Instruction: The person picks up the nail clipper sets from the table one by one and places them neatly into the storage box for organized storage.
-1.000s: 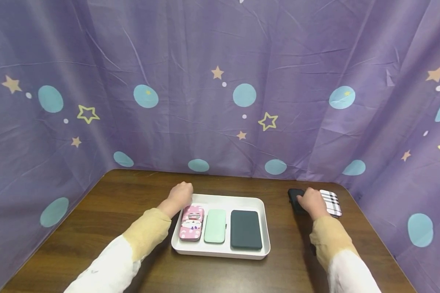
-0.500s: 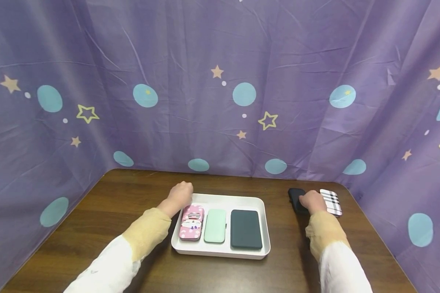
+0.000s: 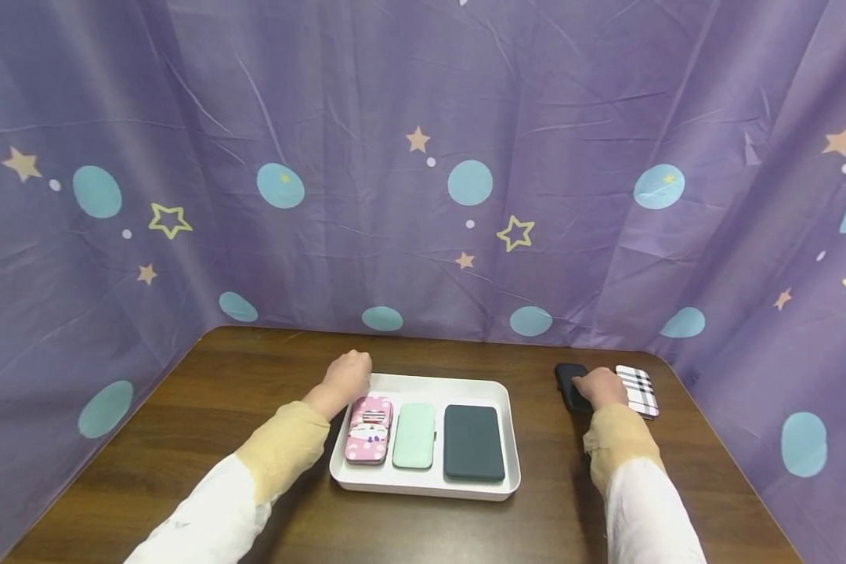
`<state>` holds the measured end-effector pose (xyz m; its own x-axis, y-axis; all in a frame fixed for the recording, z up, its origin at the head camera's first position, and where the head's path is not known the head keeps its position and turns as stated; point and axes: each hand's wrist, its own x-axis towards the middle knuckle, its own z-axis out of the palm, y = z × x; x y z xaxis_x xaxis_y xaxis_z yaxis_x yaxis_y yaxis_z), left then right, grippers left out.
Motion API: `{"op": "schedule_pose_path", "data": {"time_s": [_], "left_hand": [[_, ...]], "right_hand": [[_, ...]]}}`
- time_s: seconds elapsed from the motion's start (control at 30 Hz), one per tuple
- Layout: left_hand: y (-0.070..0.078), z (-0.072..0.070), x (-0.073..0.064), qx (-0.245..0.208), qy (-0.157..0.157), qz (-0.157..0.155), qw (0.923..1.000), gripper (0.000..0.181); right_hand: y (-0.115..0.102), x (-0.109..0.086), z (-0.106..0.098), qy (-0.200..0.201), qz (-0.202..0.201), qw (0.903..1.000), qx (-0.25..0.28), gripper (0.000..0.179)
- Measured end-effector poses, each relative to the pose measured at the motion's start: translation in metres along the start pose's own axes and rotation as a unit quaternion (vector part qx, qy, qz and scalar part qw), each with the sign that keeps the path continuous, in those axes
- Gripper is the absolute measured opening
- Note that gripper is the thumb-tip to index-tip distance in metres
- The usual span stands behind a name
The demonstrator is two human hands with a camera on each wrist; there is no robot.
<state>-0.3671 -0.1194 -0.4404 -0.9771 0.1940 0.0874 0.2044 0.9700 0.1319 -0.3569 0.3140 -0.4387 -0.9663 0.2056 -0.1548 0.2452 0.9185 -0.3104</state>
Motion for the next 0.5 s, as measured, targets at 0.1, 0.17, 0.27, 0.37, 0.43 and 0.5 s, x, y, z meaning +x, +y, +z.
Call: {"op": "schedule_pose_path", "data": {"time_s": [0.1,0.17,0.27,0.37,0.43,0.5], "left_hand": [[-0.0002,-0.0005,-0.0003,-0.001,0.0,-0.002,1.0,0.014],[-0.0003,-0.0009,-0.0005,-0.002,0.0,-0.002,1.0,0.014],[-0.0001,-0.001,0.0,-0.002,0.0,-0.003,1.0,0.015],[0.0001,-0.0012,0.0005,-0.002,0.001,0.0,1.0,0.015],[0.0003,-0.0013,0.0003,-0.003,0.003,0.001,1.0,0.015],[0.0006,-0.0014,-0.0003,-0.003,0.01,0.005,0.9999,0.014]], "right_hand": [[-0.0028,-0.0018,-0.0007,0.001,0.003,1.0,0.0,0.062],[-0.0037,-0.0017,-0.001,0.002,0.004,1.0,0.0,0.062],[-0.0026,0.0004,-0.0004,0.004,0.003,1.0,-0.001,0.063],[0.0001,0.0031,0.0011,0.008,0.005,0.9999,0.004,0.064],[0.0014,0.004,0.002,0.012,0.007,0.9998,0.012,0.065],[0.0028,0.0048,0.0028,0.018,0.007,0.9996,0.02,0.065]]}}
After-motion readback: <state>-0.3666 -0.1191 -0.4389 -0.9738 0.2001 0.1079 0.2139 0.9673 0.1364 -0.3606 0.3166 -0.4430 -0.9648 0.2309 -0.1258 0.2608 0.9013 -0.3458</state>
